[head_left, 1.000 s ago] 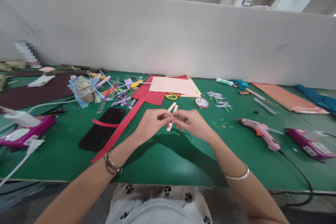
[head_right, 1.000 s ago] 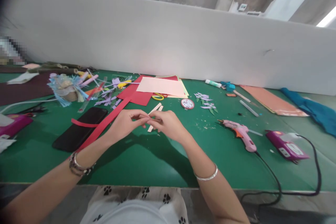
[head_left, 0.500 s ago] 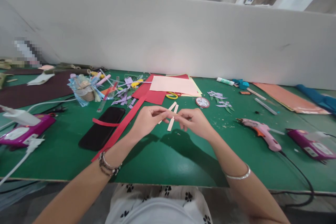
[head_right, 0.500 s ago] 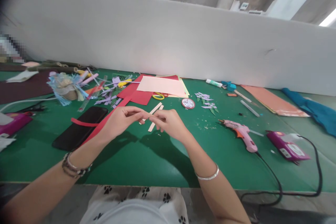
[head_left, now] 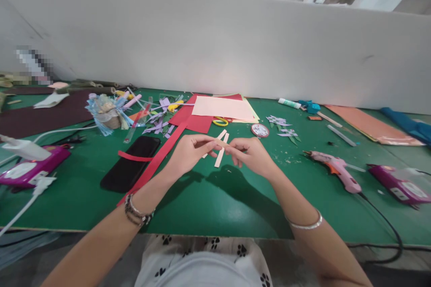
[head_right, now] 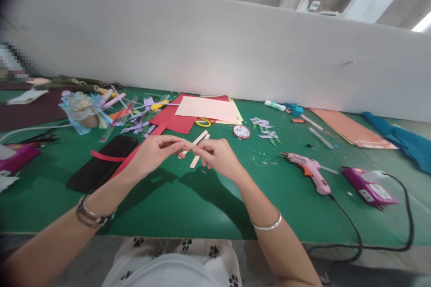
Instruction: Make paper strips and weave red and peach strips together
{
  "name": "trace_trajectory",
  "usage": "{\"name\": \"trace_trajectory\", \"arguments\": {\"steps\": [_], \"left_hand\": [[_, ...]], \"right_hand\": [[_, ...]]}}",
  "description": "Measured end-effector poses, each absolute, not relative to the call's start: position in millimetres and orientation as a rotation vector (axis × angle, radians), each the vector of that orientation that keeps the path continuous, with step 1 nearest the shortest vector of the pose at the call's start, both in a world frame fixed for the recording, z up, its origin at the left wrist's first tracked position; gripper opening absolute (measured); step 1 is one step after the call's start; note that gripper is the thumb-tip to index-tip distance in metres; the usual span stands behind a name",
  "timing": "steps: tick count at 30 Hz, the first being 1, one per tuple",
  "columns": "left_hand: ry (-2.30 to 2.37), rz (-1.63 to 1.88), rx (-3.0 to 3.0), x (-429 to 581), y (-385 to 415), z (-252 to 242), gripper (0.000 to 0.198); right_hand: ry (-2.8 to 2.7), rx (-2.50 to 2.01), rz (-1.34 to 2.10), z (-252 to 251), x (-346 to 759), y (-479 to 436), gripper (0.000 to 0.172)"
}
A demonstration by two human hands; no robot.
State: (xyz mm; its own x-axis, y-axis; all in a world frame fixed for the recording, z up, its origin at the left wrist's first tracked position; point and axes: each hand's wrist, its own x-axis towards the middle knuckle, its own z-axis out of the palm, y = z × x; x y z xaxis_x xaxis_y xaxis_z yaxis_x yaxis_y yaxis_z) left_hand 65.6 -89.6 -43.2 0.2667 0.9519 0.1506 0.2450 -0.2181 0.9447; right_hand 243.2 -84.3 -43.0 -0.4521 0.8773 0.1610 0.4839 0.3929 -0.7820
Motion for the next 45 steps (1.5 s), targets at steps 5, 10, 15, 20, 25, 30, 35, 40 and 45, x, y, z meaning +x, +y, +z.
{"name": "trace_trajectory", "arguments": {"steps": [5, 10, 15, 20, 25, 30, 35, 40, 45], "left_hand": [[1.148, 0.990, 1.666, 64.4, -89.8, -41.5, 0.021], [1.189, 0.978, 1.676, 62.6, -90.4, -38.0, 0.019], [1.166, 0.929, 1.720, 64.8, -89.8, -39.0, 0.019], [1.119, 0.932, 1.716, 64.8, -88.5, -44.4, 0.021], [1.156, 0.936, 1.850, 62.3, -89.5, -43.0, 0.023], [1.212, 0.947, 1.954, 61.6, -91.7, -39.5, 0.022], [1.241, 0.940, 1.954, 61.1, -93.3, -37.1, 0.021], [1.242, 0.888, 1.933, 60.7, -93.7, -35.7, 0.020], [1.231, 0.846, 1.917, 58.8, -92.0, -35.9, 0.020]], "right_hand": [[-2.088, -1.168, 0.909, -43.0, 244.2, -84.6, 0.026], [-2.074, -1.101, 0.939, -43.6, 242.9, -83.2, 0.023], [-2.052, -1.065, 0.971, -44.8, 237.3, -84.3, 0.025], [-2.024, -1.140, 1.013, -44.9, 236.1, -86.0, 0.025], [-2.010, -1.122, 1.067, -44.6, 236.9, -86.4, 0.021], [-2.012, -1.089, 1.103, -44.9, 237.4, -86.5, 0.019], [-2.013, -1.082, 1.098, -45.1, 237.8, -86.1, 0.018], [-2.010, -1.077, 1.111, -46.4, 237.8, -85.5, 0.018], [-2.006, -1.075, 1.120, -46.2, 237.2, -84.8, 0.020]]}}
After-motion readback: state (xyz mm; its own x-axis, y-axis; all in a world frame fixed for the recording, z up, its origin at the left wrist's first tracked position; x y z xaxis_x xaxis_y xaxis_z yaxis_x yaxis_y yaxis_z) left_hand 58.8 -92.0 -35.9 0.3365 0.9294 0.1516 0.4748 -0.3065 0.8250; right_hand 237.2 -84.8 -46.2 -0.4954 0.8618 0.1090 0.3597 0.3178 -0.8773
